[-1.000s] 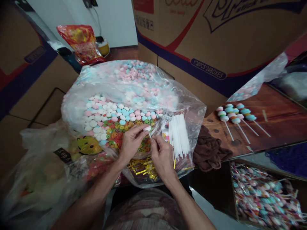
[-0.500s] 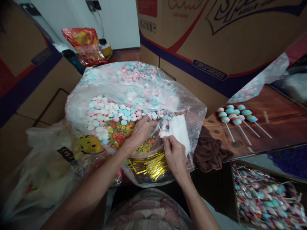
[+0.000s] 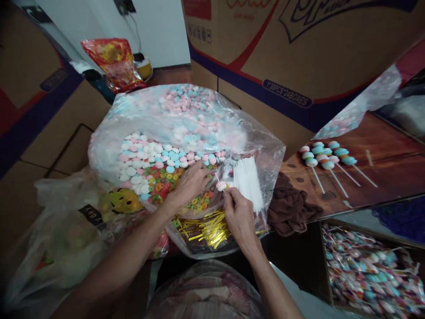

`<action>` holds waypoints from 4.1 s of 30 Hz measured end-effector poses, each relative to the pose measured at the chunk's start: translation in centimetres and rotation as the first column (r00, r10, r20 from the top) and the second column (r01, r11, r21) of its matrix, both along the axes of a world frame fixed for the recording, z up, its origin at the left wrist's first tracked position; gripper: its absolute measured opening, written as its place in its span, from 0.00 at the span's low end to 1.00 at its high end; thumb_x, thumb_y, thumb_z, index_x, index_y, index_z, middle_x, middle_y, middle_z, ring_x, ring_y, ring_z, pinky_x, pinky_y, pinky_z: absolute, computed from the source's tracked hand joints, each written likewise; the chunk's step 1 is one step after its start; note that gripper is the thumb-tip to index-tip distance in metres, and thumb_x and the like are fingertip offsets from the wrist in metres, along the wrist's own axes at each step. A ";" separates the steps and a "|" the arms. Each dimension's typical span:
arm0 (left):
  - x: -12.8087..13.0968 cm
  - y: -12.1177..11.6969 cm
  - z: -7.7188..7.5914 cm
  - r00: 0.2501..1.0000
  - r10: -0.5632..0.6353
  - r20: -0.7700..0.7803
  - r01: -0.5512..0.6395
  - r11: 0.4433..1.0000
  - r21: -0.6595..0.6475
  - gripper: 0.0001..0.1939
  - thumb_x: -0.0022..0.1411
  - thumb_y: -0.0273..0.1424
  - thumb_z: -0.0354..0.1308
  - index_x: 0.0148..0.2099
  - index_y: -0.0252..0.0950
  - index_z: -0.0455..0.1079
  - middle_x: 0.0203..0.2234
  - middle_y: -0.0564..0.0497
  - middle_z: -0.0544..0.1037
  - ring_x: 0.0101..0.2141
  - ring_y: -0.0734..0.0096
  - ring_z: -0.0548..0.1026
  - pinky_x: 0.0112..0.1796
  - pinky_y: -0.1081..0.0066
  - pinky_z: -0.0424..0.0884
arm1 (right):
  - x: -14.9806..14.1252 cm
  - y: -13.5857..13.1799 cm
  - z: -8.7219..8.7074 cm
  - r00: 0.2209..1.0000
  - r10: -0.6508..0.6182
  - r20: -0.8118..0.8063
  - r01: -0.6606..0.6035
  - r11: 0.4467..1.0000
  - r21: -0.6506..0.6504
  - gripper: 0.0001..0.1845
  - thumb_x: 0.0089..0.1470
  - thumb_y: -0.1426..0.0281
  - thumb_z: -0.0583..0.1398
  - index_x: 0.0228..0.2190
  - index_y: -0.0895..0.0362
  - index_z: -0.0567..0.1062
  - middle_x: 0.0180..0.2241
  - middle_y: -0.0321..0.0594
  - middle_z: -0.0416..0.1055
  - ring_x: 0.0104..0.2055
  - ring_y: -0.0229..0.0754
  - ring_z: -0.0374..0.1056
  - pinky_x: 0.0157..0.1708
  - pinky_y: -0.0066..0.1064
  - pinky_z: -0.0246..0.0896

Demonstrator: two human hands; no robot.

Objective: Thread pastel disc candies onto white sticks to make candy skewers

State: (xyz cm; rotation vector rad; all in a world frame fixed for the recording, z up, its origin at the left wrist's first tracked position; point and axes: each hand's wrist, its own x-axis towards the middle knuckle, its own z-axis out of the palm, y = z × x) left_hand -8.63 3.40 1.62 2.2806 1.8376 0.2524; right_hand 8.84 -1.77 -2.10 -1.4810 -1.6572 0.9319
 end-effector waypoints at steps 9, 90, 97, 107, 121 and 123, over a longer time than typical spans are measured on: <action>1.0 0.3 -1.6 0.991 0.094 0.098 -0.103 0.990 0.099 0.10 0.60 0.22 0.50 0.38 0.32 0.72 0.42 0.39 0.72 0.44 0.57 0.71 0.44 0.62 0.67 | 0.1 -0.2 0.0 1.000 0.002 0.011 -0.003 1.000 0.018 0.16 0.61 0.61 0.54 0.27 0.56 0.71 0.19 0.31 0.60 0.22 0.35 0.56 0.25 0.26 0.51; 0.5 1.1 -0.9 0.963 0.012 0.271 -0.031 0.997 0.067 0.13 0.62 0.23 0.50 0.48 0.36 0.67 0.39 0.44 0.77 0.43 0.59 0.74 0.43 0.64 0.70 | -0.1 -0.3 0.5 0.939 -0.176 -0.294 0.171 0.984 -0.044 0.15 0.57 0.61 0.59 0.24 0.57 0.72 0.20 0.32 0.66 0.22 0.35 0.57 0.24 0.26 0.52; -0.9 1.7 -1.7 0.787 0.140 0.601 -0.181 0.983 0.007 0.09 0.60 0.26 0.53 0.42 0.35 0.71 0.30 0.48 0.78 0.30 0.66 0.74 0.32 0.70 0.68 | 0.0 -0.3 0.7 0.937 -0.177 -0.302 0.162 0.984 -0.074 0.16 0.56 0.59 0.59 0.24 0.57 0.72 0.20 0.32 0.65 0.22 0.35 0.56 0.23 0.27 0.50; 0.5 3.1 -1.6 0.857 0.150 0.493 -0.197 0.979 0.045 0.10 0.59 0.22 0.55 0.43 0.34 0.73 0.35 0.46 0.79 0.37 0.63 0.75 0.41 0.67 0.69 | -0.2 -0.3 0.5 0.947 -0.137 -0.291 0.119 0.990 -0.078 0.15 0.57 0.60 0.59 0.25 0.57 0.72 0.20 0.32 0.65 0.24 0.36 0.59 0.27 0.27 0.54; -0.2 3.1 -1.5 0.932 -0.002 0.363 -0.006 1.000 0.023 0.12 0.60 0.21 0.50 0.43 0.36 0.71 0.34 0.47 0.76 0.37 0.63 0.73 0.40 0.67 0.68 | 0.1 -0.1 -0.5 0.968 -0.082 -0.239 0.069 0.996 -0.062 0.15 0.60 0.59 0.57 0.29 0.57 0.73 0.21 0.33 0.66 0.25 0.37 0.60 0.27 0.27 0.55; -0.2 3.0 -1.5 0.952 -0.035 0.304 0.031 0.999 0.017 0.13 0.59 0.22 0.51 0.45 0.36 0.70 0.38 0.45 0.74 0.40 0.61 0.72 0.43 0.65 0.69 | 0.1 -0.1 -0.6 0.969 -0.077 -0.235 0.063 0.996 -0.065 0.15 0.60 0.59 0.56 0.30 0.57 0.73 0.21 0.33 0.66 0.24 0.37 0.61 0.27 0.27 0.56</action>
